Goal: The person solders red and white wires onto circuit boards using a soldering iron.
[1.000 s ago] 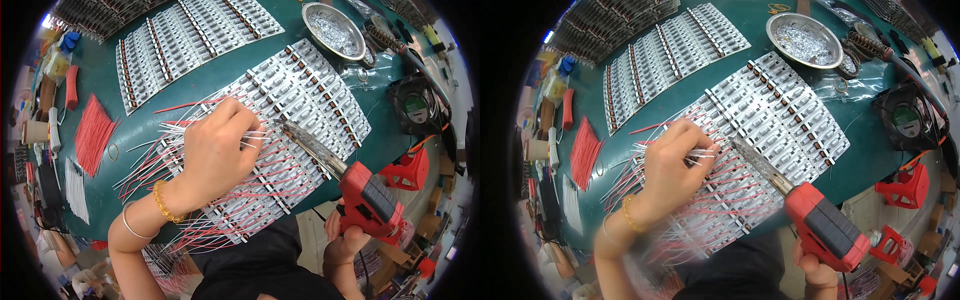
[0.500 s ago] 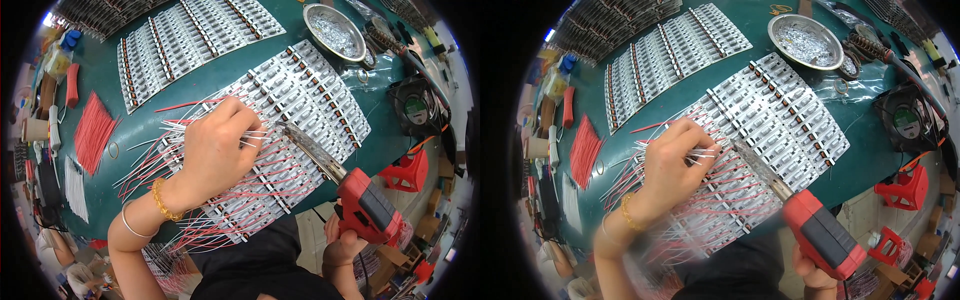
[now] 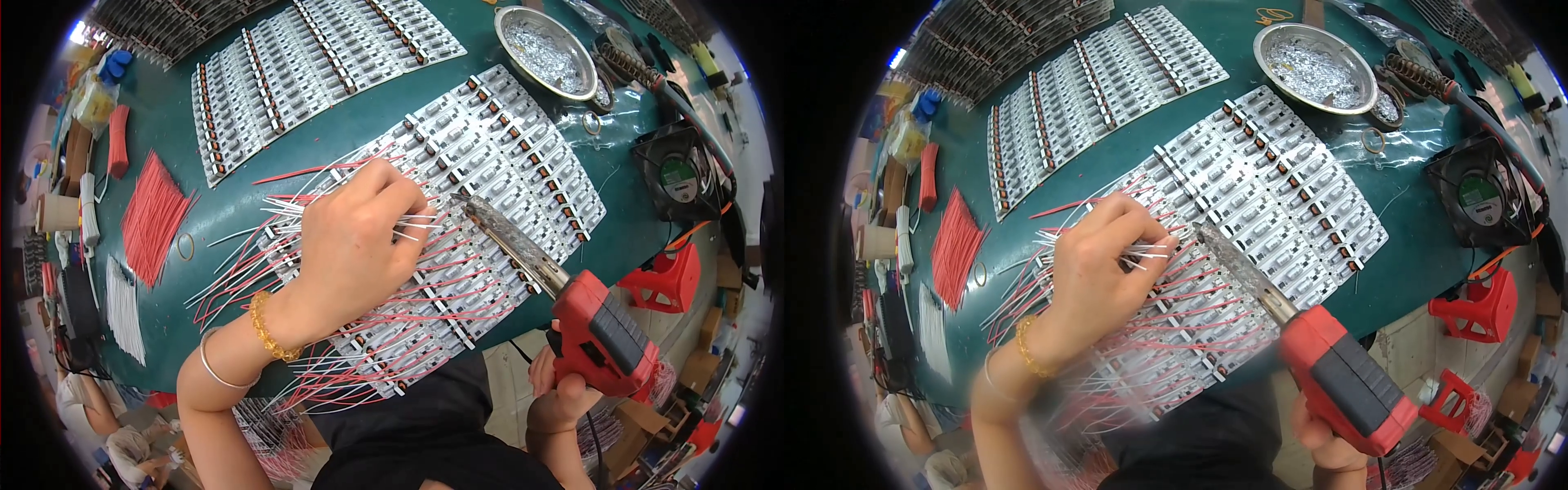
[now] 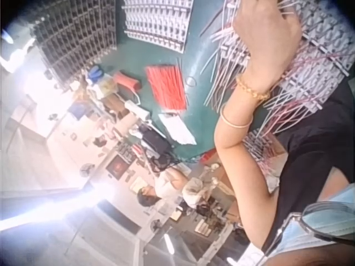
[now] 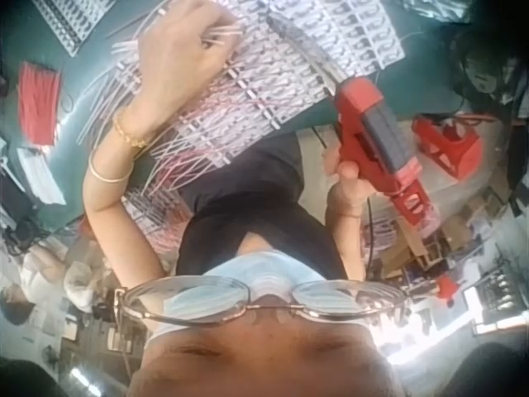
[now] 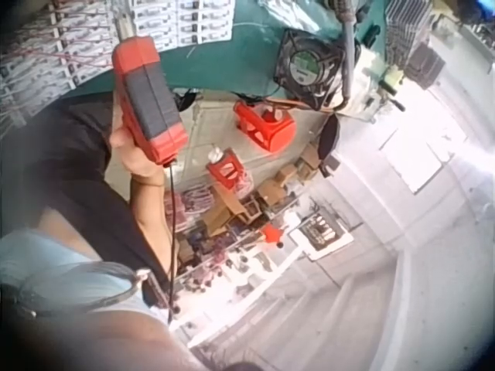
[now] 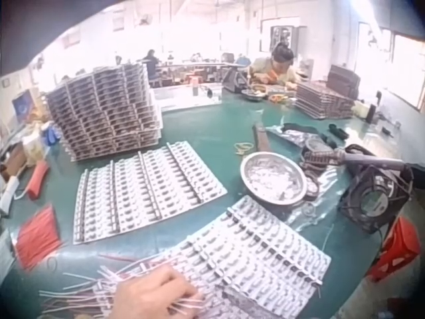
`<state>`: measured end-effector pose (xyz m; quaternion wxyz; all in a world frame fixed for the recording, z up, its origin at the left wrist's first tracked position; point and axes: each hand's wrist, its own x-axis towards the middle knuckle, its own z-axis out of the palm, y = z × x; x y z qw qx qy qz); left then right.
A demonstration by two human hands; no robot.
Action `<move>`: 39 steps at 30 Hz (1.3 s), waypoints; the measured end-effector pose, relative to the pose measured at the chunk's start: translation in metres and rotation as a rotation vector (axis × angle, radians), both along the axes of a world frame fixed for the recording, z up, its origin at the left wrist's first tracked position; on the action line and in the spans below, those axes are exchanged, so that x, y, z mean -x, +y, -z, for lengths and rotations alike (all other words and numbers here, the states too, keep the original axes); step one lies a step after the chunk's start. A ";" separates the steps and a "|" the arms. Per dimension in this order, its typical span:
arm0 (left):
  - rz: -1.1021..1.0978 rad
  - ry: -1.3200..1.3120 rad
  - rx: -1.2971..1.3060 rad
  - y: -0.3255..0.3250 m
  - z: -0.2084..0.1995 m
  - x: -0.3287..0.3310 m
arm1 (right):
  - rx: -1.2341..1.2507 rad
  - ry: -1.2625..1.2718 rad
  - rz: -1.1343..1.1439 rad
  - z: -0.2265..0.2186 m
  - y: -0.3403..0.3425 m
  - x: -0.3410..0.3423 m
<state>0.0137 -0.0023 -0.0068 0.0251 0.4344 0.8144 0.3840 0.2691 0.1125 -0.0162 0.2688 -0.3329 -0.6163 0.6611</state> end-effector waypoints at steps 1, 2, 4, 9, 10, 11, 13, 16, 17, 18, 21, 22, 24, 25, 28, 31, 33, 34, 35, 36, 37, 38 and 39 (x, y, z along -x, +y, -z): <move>0.003 -0.003 0.005 0.000 -0.001 0.000 | -0.026 -0.005 -0.020 0.004 0.003 -0.007; 0.003 -0.004 0.015 0.000 -0.001 0.000 | -0.025 -0.004 -0.021 0.002 0.002 -0.004; 0.007 -0.011 0.017 0.001 0.000 0.000 | 0.020 -0.027 -0.039 -0.007 -0.003 0.009; 0.004 -0.020 0.040 0.000 -0.001 -0.001 | 0.088 0.006 -0.043 -0.020 -0.007 0.022; 0.004 -0.004 0.002 0.000 0.002 -0.001 | 0.117 0.008 -0.056 -0.021 -0.007 0.022; 0.005 0.012 -0.037 0.000 0.002 -0.002 | 0.115 0.011 -0.053 -0.021 -0.007 0.021; -0.003 -0.079 -0.039 0.000 -0.008 -0.003 | 0.088 0.032 -0.061 -0.020 -0.005 0.019; 0.001 -0.209 -0.044 -0.001 -0.015 -0.010 | 0.075 0.025 -0.017 -0.023 -0.008 0.017; 0.018 -0.249 -0.052 0.000 -0.014 -0.013 | 0.076 0.022 -0.016 -0.024 -0.008 0.015; 0.018 -0.252 -0.050 0.000 -0.011 -0.014 | 0.084 0.013 -0.010 -0.025 -0.008 0.013; 0.019 -0.059 -0.003 0.002 -0.001 -0.016 | 0.093 -0.001 -0.001 -0.024 -0.009 0.007; 0.023 -0.040 -0.007 0.002 -0.002 -0.016 | 0.094 -0.005 0.000 -0.022 -0.009 0.006; 0.029 -0.025 -0.011 0.003 -0.002 -0.017 | 0.078 -0.024 -0.004 -0.019 -0.009 0.006; 0.021 -0.006 0.000 0.003 -0.002 -0.017 | 0.061 -0.041 -0.011 -0.017 -0.008 0.005; 0.024 0.054 -0.004 0.003 0.003 -0.016 | 0.059 -0.063 -0.010 -0.015 -0.008 0.004; 0.038 0.117 -0.018 0.004 0.004 -0.016 | 0.065 -0.054 -0.005 -0.011 -0.008 -0.001; 0.038 0.140 -0.015 0.004 0.004 -0.016 | 0.087 -0.051 -0.013 -0.012 -0.007 -0.003; 0.035 0.136 -0.022 0.004 0.005 -0.017 | 0.108 -0.048 -0.021 -0.012 -0.007 -0.003; 0.034 0.132 -0.028 0.004 0.005 -0.017 | 0.108 -0.050 -0.021 -0.015 -0.007 -0.002; 0.033 0.130 -0.028 0.004 0.006 -0.017 | 0.135 -0.062 -0.031 -0.018 -0.007 0.000; 0.034 0.141 -0.028 0.004 0.007 -0.017 | 0.162 -0.075 -0.041 -0.019 -0.007 0.001; 0.034 0.152 -0.028 0.003 0.007 -0.017 | 0.162 -0.074 -0.042 -0.018 -0.007 0.001; 0.033 0.153 -0.028 0.003 0.006 -0.017 | 0.126 -0.085 -0.034 -0.017 -0.008 0.000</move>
